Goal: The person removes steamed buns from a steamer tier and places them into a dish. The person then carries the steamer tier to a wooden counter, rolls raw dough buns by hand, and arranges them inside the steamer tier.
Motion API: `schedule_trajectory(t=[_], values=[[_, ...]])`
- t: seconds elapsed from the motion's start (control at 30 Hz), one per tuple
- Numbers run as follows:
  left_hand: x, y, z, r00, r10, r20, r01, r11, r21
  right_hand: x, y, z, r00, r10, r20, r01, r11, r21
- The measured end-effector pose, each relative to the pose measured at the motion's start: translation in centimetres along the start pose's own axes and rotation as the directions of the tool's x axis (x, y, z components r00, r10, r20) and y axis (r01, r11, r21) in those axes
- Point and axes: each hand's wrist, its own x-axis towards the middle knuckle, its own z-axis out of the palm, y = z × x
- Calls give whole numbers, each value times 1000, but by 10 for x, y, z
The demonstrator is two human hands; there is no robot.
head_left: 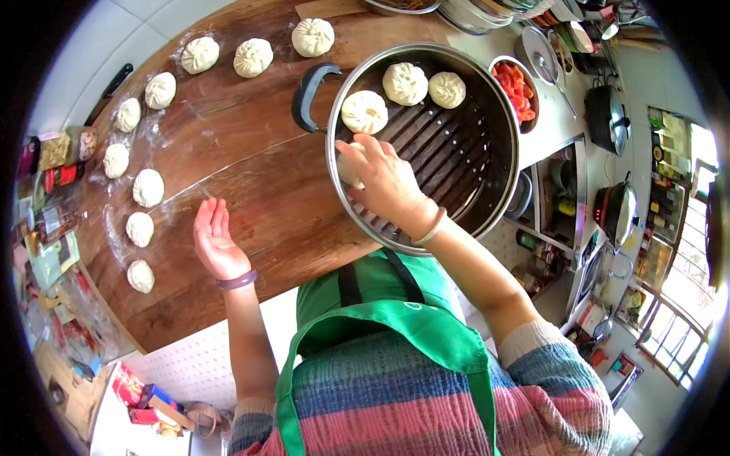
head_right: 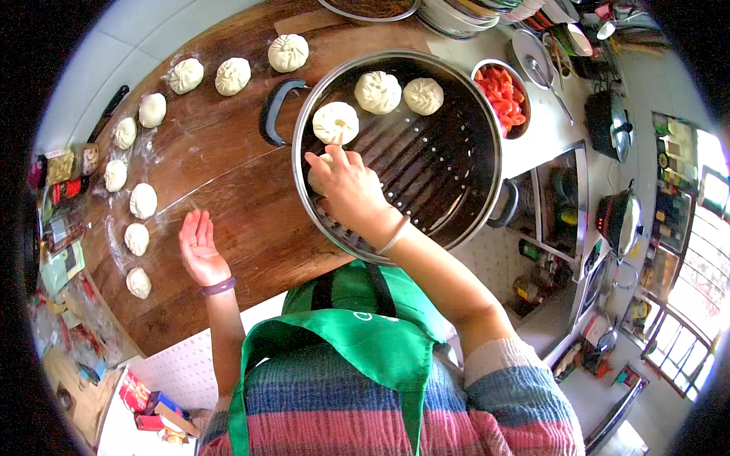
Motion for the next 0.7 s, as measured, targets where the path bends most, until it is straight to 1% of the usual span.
schedule_trajectory(t=[0.07,0.1,0.17,0.2,0.23,0.3,0.37,0.4,0.43,0.5,0.53,0.57,0.6,0.63,0.67,0.7], values=[[-1,0,-1,1000,2,2,-2,1000,13,-7,2,-17,996,-45,-71,52,993,102],[-1,0,-4,1000,5,7,-5,1000,16,-10,6,-27,997,-19,-78,31,988,150],[0,-1,-11,1000,4,13,-4,1000,12,-12,16,-49,986,136,-94,-108,960,258],[2,0,-15,1000,1,13,-1,1000,5,-13,32,-49,961,155,-230,-89,958,273],[2,1,-17,1000,-1,13,1,1000,-3,-12,41,-56,927,218,-305,-103,930,353],[3,1,-19,1000,12,-1,-12,1000,11,-8,53,-75,862,371,-346,-157,843,514],[6,-2,-31,999,33,-29,-32,999,26,1,58,-87,816,433,-384,-115,772,625],[8,-11,-37,993,97,-60,-96,995,27,8,47,-96,826,406,-392,-88,780,620],[9,-6,-38,994,46,-96,-49,998,-29,17,31,-101,840,389,-379,-8,707,707],[9,-11,-42,982,102,-160,-112,992,-58,37,-24,-106,906,266,-328,102,617,780],[7,-6,-39,972,165,-169,-166,986,5,51,-50,-100,944,179,-277,120,596,794],[6,7,-32,965,167,-203,-164,986,28,62,-76,-92,969,97,-228,130,585,801],[9,9,-34,954,177,-242,-178,984,20,76,-101,-77,981,-11,-193,151,669,728],[14,7,-37,942,181,-281,-179,983,35,91,-127,-57,986,-95,-140,168,645,746],[20,11,-38,929,188,-319,-191,981,23,106,-149,-35,977,-203,-73,194,677,710],[26,15,-37,916,191,-354,-201,980,8,124,-169,-14,955,-293,-48,247,695,675]])
